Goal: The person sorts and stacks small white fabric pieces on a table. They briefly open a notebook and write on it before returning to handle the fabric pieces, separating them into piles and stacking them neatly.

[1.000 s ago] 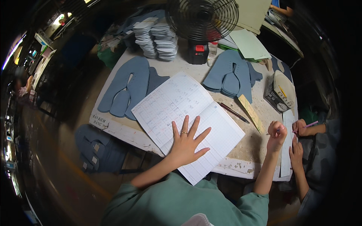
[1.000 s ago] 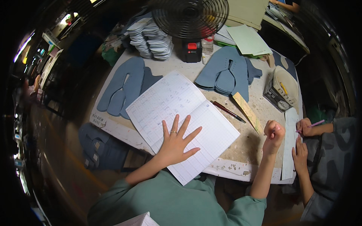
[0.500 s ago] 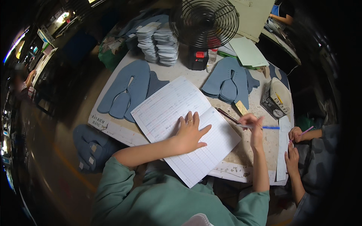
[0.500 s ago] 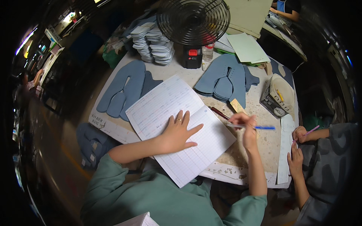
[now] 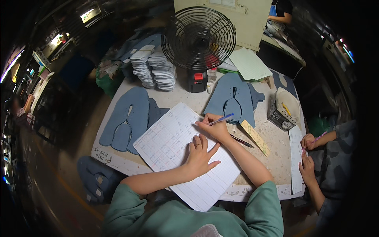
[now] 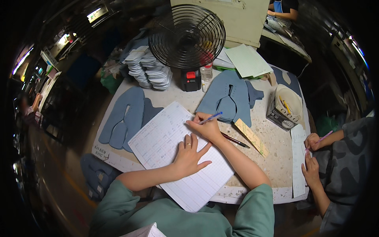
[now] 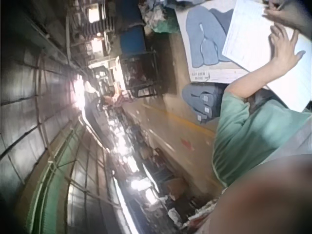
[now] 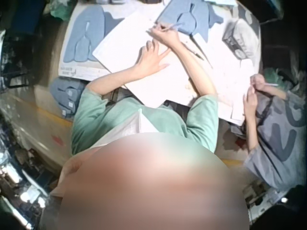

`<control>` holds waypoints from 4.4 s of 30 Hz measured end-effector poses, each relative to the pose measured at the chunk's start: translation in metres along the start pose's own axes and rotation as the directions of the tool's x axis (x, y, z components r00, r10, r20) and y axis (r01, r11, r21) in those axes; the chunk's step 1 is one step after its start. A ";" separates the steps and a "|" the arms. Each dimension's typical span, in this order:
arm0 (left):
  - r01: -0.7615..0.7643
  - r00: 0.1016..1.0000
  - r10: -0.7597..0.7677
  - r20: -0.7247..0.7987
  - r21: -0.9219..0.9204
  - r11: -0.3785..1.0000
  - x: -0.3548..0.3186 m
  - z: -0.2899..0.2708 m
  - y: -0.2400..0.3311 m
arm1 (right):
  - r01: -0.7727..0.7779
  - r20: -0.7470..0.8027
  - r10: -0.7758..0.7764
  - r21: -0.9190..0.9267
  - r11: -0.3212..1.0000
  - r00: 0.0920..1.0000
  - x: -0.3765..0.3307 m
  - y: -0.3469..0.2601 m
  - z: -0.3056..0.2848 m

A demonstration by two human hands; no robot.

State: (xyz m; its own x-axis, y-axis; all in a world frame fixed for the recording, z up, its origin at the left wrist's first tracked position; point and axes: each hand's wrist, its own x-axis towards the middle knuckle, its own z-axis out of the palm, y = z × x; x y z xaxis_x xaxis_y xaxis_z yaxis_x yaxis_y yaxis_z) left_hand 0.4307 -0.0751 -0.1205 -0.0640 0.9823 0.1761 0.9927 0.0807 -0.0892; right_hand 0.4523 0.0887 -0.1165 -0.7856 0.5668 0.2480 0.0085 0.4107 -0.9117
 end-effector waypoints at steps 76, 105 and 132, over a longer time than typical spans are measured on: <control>0.002 1.000 -0.004 -0.020 -0.129 0.992 -0.002 -0.006 -0.004 | 0.020 -0.081 -0.034 -0.168 0.986 0.996 -0.001 0.005 0.001; -0.013 0.999 0.005 -0.051 -0.155 0.988 -0.003 -0.006 -0.005 | -0.023 -0.162 0.016 -0.044 0.999 0.987 -0.004 0.008 0.000; 0.396 0.486 -0.753 0.444 -0.880 -0.264 -0.165 -0.030 -0.085 | -0.223 -0.111 0.197 -0.620 0.752 0.974 -0.106 -0.014 -0.184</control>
State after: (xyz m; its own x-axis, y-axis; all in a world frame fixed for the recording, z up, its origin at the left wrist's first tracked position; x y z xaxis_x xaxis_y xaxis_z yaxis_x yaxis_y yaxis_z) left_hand 0.3597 -0.2490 -0.1128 -0.8237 0.4917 -0.2825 -0.1973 0.2185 0.9557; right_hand 0.6492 0.1545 -0.0698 -0.6949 0.7123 0.0988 0.5647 0.6256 -0.5382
